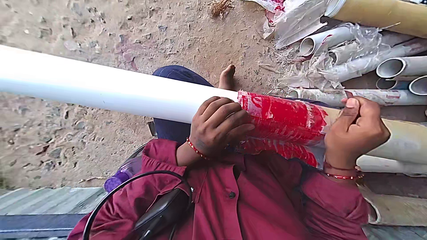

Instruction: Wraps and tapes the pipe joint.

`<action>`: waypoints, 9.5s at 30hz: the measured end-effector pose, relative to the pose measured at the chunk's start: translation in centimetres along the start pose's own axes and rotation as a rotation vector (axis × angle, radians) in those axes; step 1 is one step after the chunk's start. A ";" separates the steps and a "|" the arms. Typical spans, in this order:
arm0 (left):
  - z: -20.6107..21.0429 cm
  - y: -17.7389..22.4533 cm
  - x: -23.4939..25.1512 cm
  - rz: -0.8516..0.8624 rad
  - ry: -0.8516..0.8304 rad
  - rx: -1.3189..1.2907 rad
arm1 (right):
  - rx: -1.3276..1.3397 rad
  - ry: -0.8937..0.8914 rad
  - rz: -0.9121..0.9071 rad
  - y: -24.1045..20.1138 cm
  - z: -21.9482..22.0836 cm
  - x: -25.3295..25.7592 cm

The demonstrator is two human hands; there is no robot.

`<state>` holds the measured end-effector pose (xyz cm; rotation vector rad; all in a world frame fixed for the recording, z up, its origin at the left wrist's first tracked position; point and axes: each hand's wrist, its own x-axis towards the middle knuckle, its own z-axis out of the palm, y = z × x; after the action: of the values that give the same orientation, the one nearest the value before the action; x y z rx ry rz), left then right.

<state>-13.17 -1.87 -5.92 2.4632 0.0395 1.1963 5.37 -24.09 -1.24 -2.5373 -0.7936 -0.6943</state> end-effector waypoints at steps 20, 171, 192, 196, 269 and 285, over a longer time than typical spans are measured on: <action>0.3 0.8 0.8 -0.118 -0.017 0.006 | 0.028 -0.077 0.038 -0.1 0.1 1.1; 8.0 5.4 5.9 0.278 -0.433 0.005 | 0.118 0.003 0.089 0.2 2.9 5.2; 4.9 6.5 6.6 0.230 -0.249 -0.037 | 0.424 -0.423 0.233 2.8 3.7 9.9; 6.7 3.5 8.2 -0.119 -0.420 0.082 | 0.346 -0.273 0.168 2.3 4.0 8.8; 9.2 5.5 6.1 0.296 -0.098 -0.039 | -0.080 -0.441 -0.680 6.1 -6.6 5.4; 9.1 5.5 6.8 0.268 -0.106 -0.052 | -0.053 -0.329 -0.615 7.5 -6.5 4.9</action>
<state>-2.75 -8.75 -3.88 2.5396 -0.3571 1.1519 11.21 -30.97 5.11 -2.4835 -1.7278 -0.4697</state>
